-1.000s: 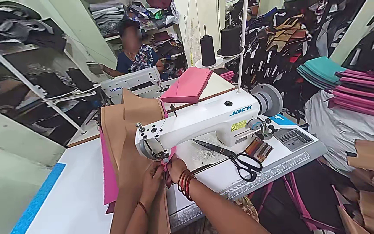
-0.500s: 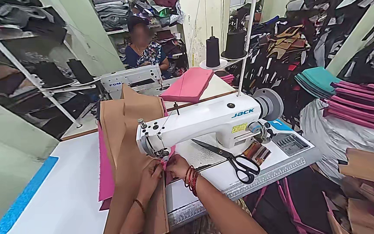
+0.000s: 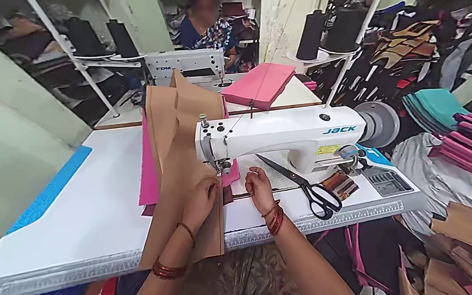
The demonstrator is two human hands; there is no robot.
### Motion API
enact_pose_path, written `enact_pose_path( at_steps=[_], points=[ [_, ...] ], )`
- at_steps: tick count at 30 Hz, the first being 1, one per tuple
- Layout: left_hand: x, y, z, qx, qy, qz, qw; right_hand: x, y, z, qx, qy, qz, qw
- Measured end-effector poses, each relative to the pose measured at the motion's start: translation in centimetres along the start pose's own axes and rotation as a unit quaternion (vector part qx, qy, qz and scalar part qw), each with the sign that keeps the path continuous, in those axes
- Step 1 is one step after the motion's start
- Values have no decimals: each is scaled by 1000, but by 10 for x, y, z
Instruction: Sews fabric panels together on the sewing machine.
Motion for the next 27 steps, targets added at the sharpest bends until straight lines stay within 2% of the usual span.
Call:
enact_pose_path(
  at_steps=[3, 6, 8, 10, 14, 17, 19, 22, 27],
  points=[
    [4, 33, -2, -17, -72, 9, 997, -1, 8, 8, -21, 141, -102, 985],
    [4, 62, 6, 16, -97, 86, 991, -2, 14, 16, 2, 267, -161, 950],
    [4, 73, 12, 17, -125, 84, 988, -7, 23, 24, 8, 381, -225, 897],
    [5, 78, 17, 19, -151, 84, 985, -12, 35, 35, 11, 471, -312, 825],
    [12, 80, 22, -20, -192, 40, 980, -7, 58, 55, -38, 565, -418, 710],
    [19, 82, 26, -69, -211, -17, 975, 7, 63, 67, -69, 656, -420, 623],
    [22, 82, 28, -71, -220, -21, 973, 11, 63, 73, -94, 706, -382, 589],
    [21, 82, 27, -62, -217, -17, 974, 13, 61, 78, -112, 734, -349, 572],
    [16, 75, 27, -64, -205, -24, 976, 12, 54, 80, -124, 742, -319, 577]
  ],
)
Point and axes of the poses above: each hand's wrist, its own y-axis away from the middle knuckle, its own z-axis out of the palm, x = y × z, the point moved 7 cm from there along -y, towards the middle knuckle, and after that the axes turned 14 degrees about y, right-handed, at the moved point
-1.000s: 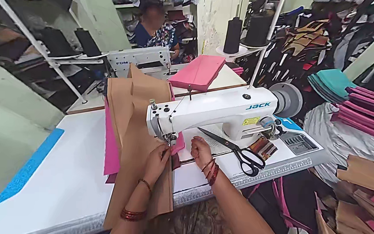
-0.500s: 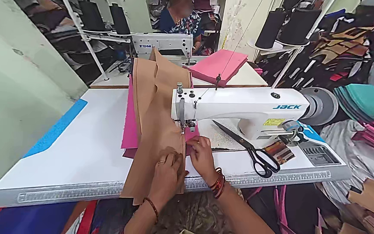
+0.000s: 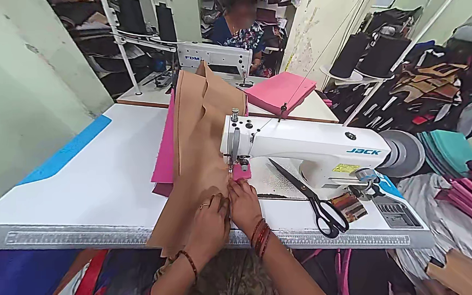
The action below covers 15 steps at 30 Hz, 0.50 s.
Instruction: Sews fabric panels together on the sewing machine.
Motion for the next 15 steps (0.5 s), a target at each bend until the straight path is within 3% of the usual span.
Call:
enact_pose_path(
  at_steps=[4, 11, 15],
  points=[
    [-4, -9, 0, -28, -6, -20, 999, 2, -11, 5, -82, -4, 6, 997],
    [-7, -19, -2, -23, 15, -11, 1000, 8, -15, 8, -155, -31, 20, 987],
    [-12, -20, -1, -49, 15, -21, 998, 6, -13, 1, -80, -19, 6, 997]
  ],
)
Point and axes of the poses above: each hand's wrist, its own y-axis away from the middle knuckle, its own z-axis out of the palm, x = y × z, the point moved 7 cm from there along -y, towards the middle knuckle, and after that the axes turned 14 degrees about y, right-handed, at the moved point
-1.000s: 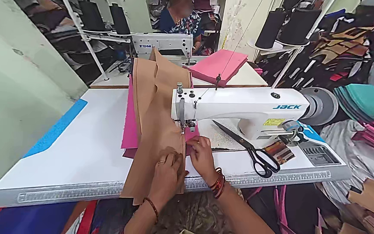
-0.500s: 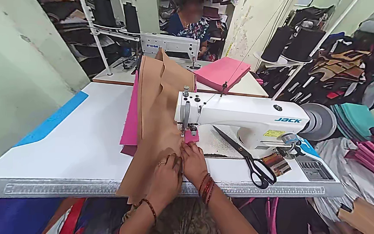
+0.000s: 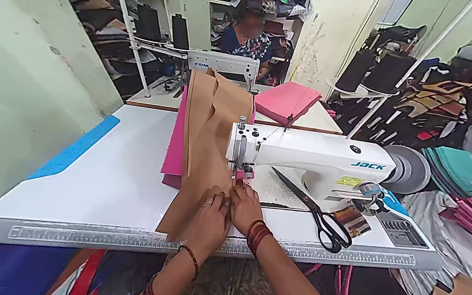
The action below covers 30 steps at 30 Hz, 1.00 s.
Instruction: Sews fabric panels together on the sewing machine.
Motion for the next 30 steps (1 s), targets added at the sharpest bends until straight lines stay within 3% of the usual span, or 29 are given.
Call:
enact_pose_path(
  at_steps=[5, 17, 24, 30],
  points=[
    [-2, -3, 1, 20, -4, 11, 1000, 2, -3, 5, -76, -2, 15, 997],
    [-4, -23, -1, 8, 10, 8, 1000, 9, 2, 1, 19, -44, 34, 998],
    [-6, -43, -4, -20, 32, -20, 999, 8, 11, 0, 31, -43, 50, 997],
    [-12, -60, -11, 8, 66, -1, 998, 14, 32, -3, 115, -77, 42, 989]
  ],
)
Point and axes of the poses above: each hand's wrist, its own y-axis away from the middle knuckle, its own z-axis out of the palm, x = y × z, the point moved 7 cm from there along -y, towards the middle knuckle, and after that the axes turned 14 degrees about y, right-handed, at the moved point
